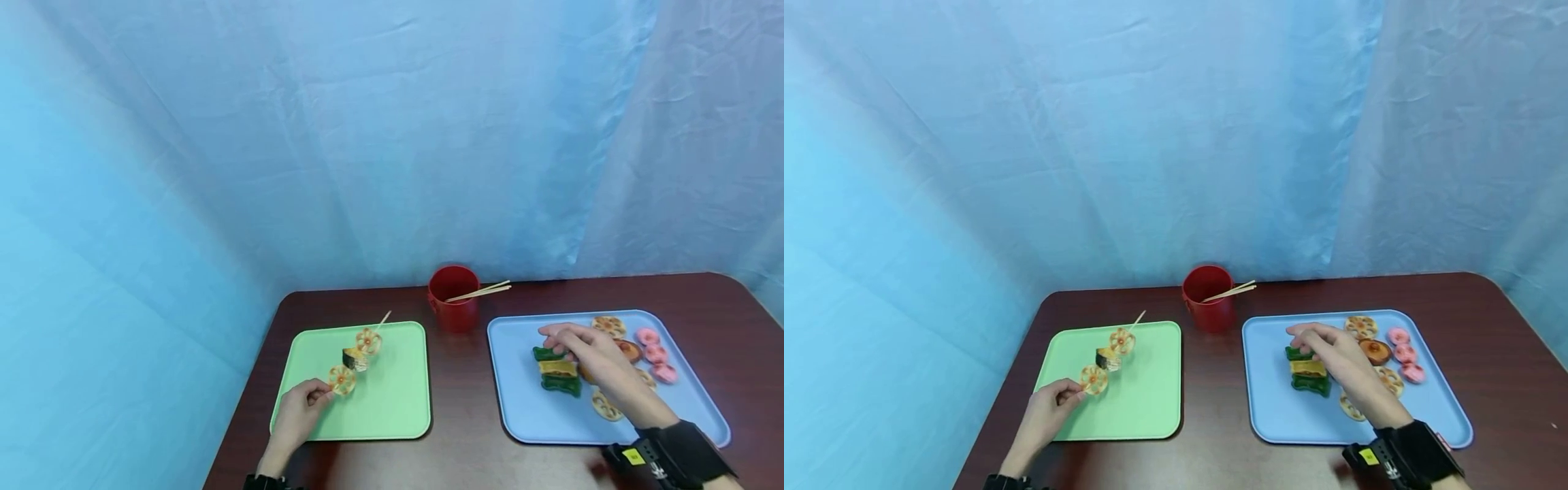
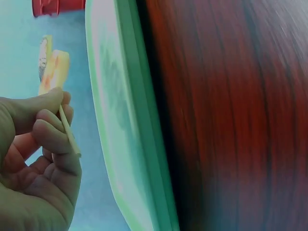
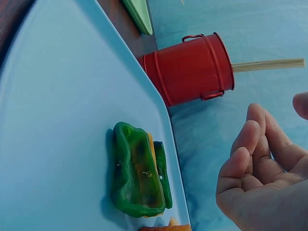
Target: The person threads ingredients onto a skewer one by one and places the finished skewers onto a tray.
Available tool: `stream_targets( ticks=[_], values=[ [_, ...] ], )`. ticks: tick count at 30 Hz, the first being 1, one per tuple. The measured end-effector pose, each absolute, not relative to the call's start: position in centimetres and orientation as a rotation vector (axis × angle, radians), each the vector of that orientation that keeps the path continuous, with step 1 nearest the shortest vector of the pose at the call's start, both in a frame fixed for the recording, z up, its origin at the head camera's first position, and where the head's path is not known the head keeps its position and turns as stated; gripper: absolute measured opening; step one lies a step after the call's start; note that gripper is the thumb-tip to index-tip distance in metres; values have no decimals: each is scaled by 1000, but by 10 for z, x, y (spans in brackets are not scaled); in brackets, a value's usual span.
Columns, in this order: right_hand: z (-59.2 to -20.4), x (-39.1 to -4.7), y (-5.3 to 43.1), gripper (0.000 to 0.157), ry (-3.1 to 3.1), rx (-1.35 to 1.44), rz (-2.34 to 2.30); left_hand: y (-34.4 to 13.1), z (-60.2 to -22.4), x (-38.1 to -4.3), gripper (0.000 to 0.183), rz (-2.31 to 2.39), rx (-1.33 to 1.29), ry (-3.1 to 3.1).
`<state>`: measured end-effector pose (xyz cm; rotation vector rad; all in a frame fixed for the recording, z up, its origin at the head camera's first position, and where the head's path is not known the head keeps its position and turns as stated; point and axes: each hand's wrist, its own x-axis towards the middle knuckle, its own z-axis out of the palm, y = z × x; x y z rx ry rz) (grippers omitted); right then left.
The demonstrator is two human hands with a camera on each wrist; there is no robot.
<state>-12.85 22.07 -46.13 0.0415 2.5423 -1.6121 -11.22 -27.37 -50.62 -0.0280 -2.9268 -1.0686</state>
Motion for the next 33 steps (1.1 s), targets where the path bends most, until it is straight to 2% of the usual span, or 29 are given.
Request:
stream_targets(
  ticks=[15,33],
  values=[
    [-462,-126,224,63,2502,58,-1615,-310,-502,-113,13,-935,371,-2997],
    [-466,-125,226,62,2480,90,-1644,-321,-505,-120,17,-882,412,-3082]
  ],
)
